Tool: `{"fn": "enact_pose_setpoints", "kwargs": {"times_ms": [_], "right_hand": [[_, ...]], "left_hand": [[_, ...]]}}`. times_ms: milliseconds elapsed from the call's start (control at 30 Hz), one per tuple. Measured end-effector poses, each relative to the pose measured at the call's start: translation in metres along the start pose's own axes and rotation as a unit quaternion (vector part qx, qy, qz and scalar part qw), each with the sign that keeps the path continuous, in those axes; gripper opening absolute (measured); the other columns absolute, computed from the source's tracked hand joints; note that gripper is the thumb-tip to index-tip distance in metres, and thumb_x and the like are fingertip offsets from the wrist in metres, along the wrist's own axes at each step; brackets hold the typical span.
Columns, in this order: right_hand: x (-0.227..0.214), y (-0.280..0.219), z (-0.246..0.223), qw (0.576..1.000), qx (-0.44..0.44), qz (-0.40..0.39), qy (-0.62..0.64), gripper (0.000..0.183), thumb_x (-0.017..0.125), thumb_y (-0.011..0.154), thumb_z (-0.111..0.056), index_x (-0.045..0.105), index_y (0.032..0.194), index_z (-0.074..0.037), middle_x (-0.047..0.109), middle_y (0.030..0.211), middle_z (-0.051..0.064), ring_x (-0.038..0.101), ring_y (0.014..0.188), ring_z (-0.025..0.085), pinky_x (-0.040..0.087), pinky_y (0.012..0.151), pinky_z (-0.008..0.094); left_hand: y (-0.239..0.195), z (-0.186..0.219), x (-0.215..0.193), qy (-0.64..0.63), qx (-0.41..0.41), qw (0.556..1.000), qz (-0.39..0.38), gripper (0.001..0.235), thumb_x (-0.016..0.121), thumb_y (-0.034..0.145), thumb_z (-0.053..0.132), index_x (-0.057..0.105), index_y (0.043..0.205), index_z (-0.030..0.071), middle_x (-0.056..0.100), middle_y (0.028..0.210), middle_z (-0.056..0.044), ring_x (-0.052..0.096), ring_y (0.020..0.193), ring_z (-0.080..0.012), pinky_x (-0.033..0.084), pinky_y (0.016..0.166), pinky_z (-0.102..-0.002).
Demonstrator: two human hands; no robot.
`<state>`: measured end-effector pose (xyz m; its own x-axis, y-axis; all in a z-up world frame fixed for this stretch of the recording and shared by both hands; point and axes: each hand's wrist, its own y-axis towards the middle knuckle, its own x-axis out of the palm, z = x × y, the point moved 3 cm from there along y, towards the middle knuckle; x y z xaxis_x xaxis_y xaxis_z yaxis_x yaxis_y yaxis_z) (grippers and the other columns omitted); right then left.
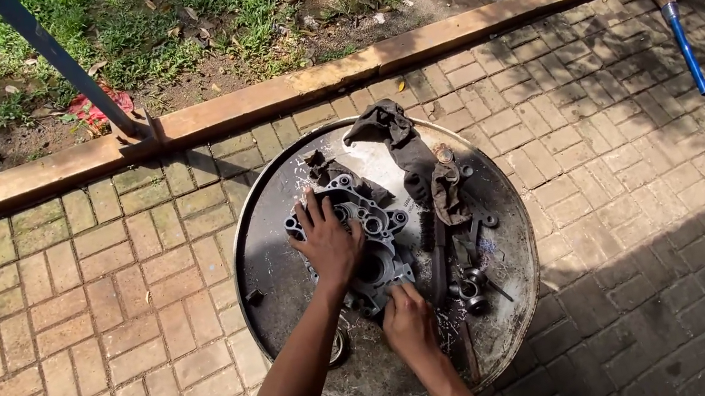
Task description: The person uses a small metal tool to scrape and clean the surfaces of a disassembled engine casing resting on a metal barrel. They repeatedly scrape the interior and exterior surfaces of the casing while holding it steady with their other hand.
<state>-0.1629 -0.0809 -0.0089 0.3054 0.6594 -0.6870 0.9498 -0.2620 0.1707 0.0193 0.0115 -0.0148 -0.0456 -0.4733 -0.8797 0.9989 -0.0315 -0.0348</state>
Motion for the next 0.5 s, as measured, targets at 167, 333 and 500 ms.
{"fn": "enact_pose_setpoints", "kwargs": {"times_ms": [167, 333, 500], "right_hand": [[-0.013, -0.002, -0.018, 0.993, 0.070, 0.003, -0.092, 0.014, 0.059, 0.086, -0.010, 0.071, 0.094, -0.013, 0.064, 0.088, 0.005, 0.073, 0.080, 0.034, 0.061, 0.066, 0.042], [-0.046, 0.002, -0.062, 0.986, 0.149, -0.058, 0.051, 0.030, 0.066, 0.087, -0.007, 0.069, 0.114, 0.006, 0.070, 0.110, 0.029, 0.065, 0.111, 0.053, 0.055, 0.092, 0.059], [-0.011, -0.005, -0.019, 0.995, 0.060, -0.017, -0.078, 0.018, 0.056, 0.090, -0.006, 0.072, 0.098, -0.003, 0.068, 0.093, 0.016, 0.071, 0.081, 0.041, 0.061, 0.067, 0.047]], "left_hand": [[-0.022, 0.018, -0.064, -0.233, -0.012, 0.971, 0.057, 0.056, 0.064, 0.093, 0.025, 0.051, 0.142, 0.003, 0.043, 0.159, -0.024, 0.028, 0.155, -0.0513, 0.026, 0.097, -0.094], [-0.137, 0.108, -0.281, -0.657, 0.340, 0.672, 0.030, 0.018, 0.084, 0.079, 0.003, 0.074, 0.090, -0.007, 0.076, 0.088, -0.021, 0.077, 0.090, -0.0415, 0.059, 0.101, -0.057], [-0.207, 0.088, -0.401, -0.580, 0.494, 0.647, -0.035, 0.025, 0.076, 0.100, 0.016, 0.072, 0.078, 0.005, 0.079, 0.096, -0.011, 0.071, 0.101, -0.0380, 0.060, 0.096, -0.042]]}}
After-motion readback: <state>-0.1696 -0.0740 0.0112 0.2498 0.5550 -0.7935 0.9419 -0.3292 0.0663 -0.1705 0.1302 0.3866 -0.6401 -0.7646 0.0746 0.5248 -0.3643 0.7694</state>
